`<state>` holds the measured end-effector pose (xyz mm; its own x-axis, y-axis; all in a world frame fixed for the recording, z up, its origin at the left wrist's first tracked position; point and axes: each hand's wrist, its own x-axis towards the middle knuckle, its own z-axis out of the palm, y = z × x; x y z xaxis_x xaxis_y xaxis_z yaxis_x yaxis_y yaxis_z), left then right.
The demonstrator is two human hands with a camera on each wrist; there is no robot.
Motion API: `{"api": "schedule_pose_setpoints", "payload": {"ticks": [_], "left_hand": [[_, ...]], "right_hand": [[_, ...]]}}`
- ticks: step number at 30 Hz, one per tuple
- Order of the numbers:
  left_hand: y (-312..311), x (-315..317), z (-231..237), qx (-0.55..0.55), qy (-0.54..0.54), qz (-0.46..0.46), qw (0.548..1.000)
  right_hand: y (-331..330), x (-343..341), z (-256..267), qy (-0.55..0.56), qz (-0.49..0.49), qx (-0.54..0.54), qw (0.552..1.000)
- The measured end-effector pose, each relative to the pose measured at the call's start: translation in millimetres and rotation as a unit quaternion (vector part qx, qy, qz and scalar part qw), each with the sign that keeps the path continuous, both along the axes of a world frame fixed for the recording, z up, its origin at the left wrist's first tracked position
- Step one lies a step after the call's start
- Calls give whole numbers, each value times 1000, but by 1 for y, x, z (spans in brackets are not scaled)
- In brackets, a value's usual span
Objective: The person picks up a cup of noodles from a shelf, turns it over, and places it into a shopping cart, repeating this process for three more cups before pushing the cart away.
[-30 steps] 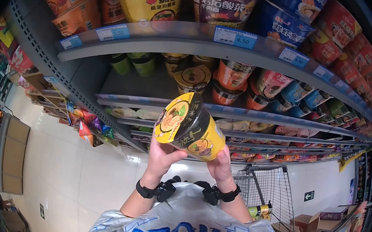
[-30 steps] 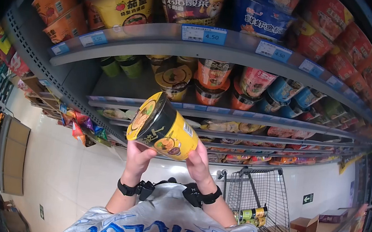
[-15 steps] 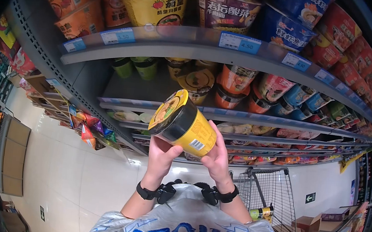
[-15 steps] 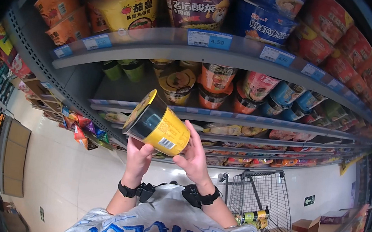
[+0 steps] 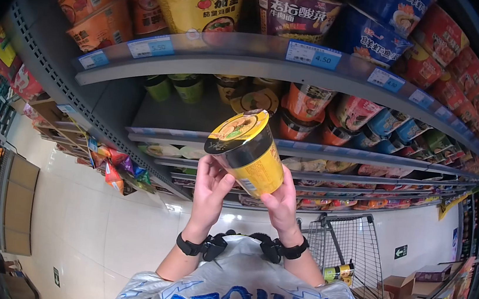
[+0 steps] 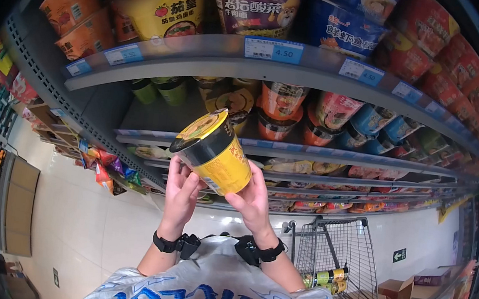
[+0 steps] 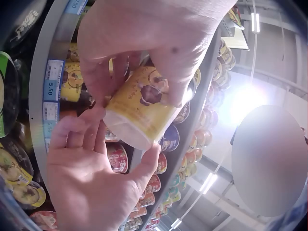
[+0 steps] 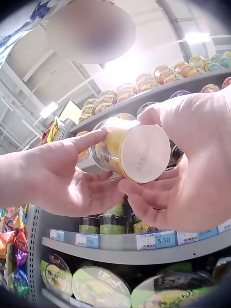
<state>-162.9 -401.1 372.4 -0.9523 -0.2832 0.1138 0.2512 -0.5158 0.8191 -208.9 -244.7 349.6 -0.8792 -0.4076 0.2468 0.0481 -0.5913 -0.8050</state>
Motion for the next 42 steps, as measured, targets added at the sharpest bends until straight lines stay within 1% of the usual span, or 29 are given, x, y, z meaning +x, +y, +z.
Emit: {"api": "schedule_pose_setpoints", "payload": {"ticks": [3,5,6,8,9,11,15,19,22,26,27,29,31,32,37,39,40,42], "left_hand": [[-1,-2,-4,-20,31,8,999],[-2,-3,-8,-23,36,15,999],[-2,-3,-9,-26,41,22,999],[-4,-3,-8,-25,43,25,998],[-5,-4,-7,-24,46,29,998],[-11,-4,-3,-31,38,13,999],[-14,-1,0,-25,16,-22,999],[-18,-3,-2,-32,22,-14,999],[-25,-5,-4,-93,31,-4,995],[-34,1,-6,-97,36,-42,994],[-33,1,-5,-97,37,-43,994],[-32,1,-4,-104,73,-29,991],[-37,1,-5,-116,79,-43,989],[-39,1,-6,-122,89,-47,987],[-41,-3,-6,-140,91,-86,982],[-33,-6,-3,-129,80,-97,984],[-30,-8,0,-132,88,-109,981],[-27,-10,-3,-122,90,-124,981]], "right_hand": [[-1,0,2,-3,-8,13,1000],[-5,2,6,56,-38,64,996],[-6,2,5,56,-39,64,996],[-7,1,4,110,-55,80,989],[-6,-2,0,111,-56,79,989],[1,-9,-8,81,-13,36,996],[2,-8,0,74,-21,65,995],[-2,-7,-1,72,-22,64,995],[-6,-7,-7,97,-49,78,991],[-4,-7,-13,102,-35,71,992],[-4,-8,-13,96,-25,69,993],[-5,-6,-10,86,-26,55,994],[-6,-4,-8,74,-14,60,995],[-7,-4,-6,87,-20,58,994],[0,4,-10,63,-57,65,994],[10,6,-16,127,-93,95,983],[12,10,-14,127,-119,107,979],[17,16,-9,123,-134,114,977]]}}
